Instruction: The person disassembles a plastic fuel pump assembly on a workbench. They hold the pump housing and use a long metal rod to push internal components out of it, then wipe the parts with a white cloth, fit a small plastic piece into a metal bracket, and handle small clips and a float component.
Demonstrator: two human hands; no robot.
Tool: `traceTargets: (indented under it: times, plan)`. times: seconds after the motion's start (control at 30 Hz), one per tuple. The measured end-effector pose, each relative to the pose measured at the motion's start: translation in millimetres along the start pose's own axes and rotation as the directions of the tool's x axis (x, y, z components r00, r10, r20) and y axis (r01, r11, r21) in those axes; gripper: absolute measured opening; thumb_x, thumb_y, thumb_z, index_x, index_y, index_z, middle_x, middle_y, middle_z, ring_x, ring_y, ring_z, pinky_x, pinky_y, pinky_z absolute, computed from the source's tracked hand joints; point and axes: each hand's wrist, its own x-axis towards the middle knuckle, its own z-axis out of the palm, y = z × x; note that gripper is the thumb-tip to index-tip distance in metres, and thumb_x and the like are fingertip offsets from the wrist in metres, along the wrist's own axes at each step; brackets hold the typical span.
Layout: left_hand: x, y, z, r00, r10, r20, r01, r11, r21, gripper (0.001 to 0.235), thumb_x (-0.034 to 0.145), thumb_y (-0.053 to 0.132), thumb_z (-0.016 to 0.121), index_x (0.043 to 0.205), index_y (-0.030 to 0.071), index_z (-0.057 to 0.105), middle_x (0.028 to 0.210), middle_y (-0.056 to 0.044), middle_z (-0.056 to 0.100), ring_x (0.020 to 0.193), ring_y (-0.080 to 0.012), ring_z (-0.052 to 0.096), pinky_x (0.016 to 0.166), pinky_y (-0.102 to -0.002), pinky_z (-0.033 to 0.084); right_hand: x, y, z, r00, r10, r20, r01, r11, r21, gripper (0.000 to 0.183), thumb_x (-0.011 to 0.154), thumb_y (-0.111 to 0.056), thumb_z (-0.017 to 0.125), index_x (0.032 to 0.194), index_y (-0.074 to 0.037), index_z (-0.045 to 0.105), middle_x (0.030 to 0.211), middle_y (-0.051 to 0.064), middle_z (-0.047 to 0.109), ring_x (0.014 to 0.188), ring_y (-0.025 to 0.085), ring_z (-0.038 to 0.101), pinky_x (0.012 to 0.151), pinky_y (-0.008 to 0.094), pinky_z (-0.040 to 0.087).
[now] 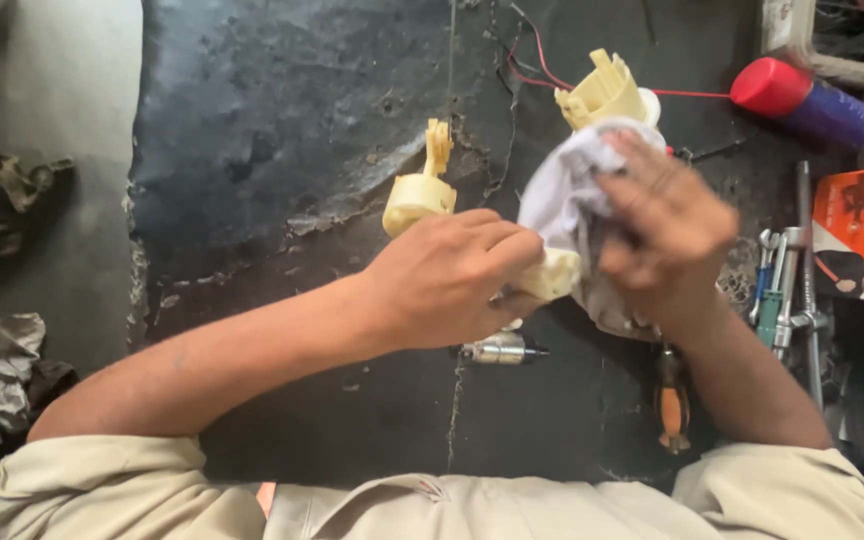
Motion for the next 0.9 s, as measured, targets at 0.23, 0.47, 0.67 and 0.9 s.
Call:
traceTargets:
  times: [0.23, 0.47, 0.67, 0.9]
  plan:
    - [9.6, 4.3, -18.9, 0.989, -0.02, -0.144, 0.005, 0.995, -0.104, 0.042, 0.08, 0.021, 0.085, 0.111, 0.006, 0.062, 0.099, -0.013, 0.066, 0.087, -0.0314, 0.067, 0.073, -0.041, 0.054, -11.9, 6.1, -4.2, 0.922, 0.387, -0.024, -0.364, 0.885, 0.291, 0.035, 0.076, 0.015, 0.069, 0.108, 0.002, 0.075, 0.113, 0.023, 0.072, 0.093, 0.029, 0.072, 0.076, 0.033, 0.056]
    - [-0.9, -4.5, 2.0, 0.989, -0.135, -0.066, 0.118, 0.968, -0.22, 0.037, 0.089, 0.012, 0.079, 0.117, 0.003, 0.057, 0.099, -0.014, 0.069, 0.089, -0.0337, 0.071, 0.075, -0.043, 0.057, 13.8, -23.0, -16.3, 0.993, -0.084, -0.087, 0.102, 0.966, 0.239, 0.03, 0.069, 0.008, 0.078, 0.096, 0.004, 0.065, 0.101, 0.02, 0.068, 0.095, 0.04, 0.071, 0.082, 0.045, 0.06]
    - [-5.1, -5.8, 17.3, 0.989, -0.149, -0.017, 0.149, 0.989, 0.015, 0.027, 0.082, 0.01, 0.075, 0.098, 0.003, 0.055, 0.085, -0.015, 0.066, 0.081, -0.0376, 0.069, 0.069, -0.048, 0.054, 2.3, -31.2, -1.7, 0.961, -0.251, 0.117, 0.245, 0.968, 0.063, 0.038, 0.063, 0.003, 0.076, 0.101, 0.005, 0.071, 0.103, 0.018, 0.069, 0.1, 0.038, 0.068, 0.082, 0.048, 0.059]
    - [-3.3, -3.0, 15.4, 0.998, -0.06, 0.035, 0.054, 0.989, 0.138, 0.025, 0.074, 0.007, 0.07, 0.094, 0.002, 0.055, 0.083, -0.013, 0.065, 0.075, -0.0325, 0.069, 0.064, -0.043, 0.054, 7.5, -32.1, 4.4, 0.97, -0.243, 0.005, 0.237, 0.951, 0.197, 0.029, 0.071, 0.019, 0.073, 0.097, 0.007, 0.068, 0.1, 0.014, 0.07, 0.093, 0.035, 0.068, 0.076, 0.042, 0.059]
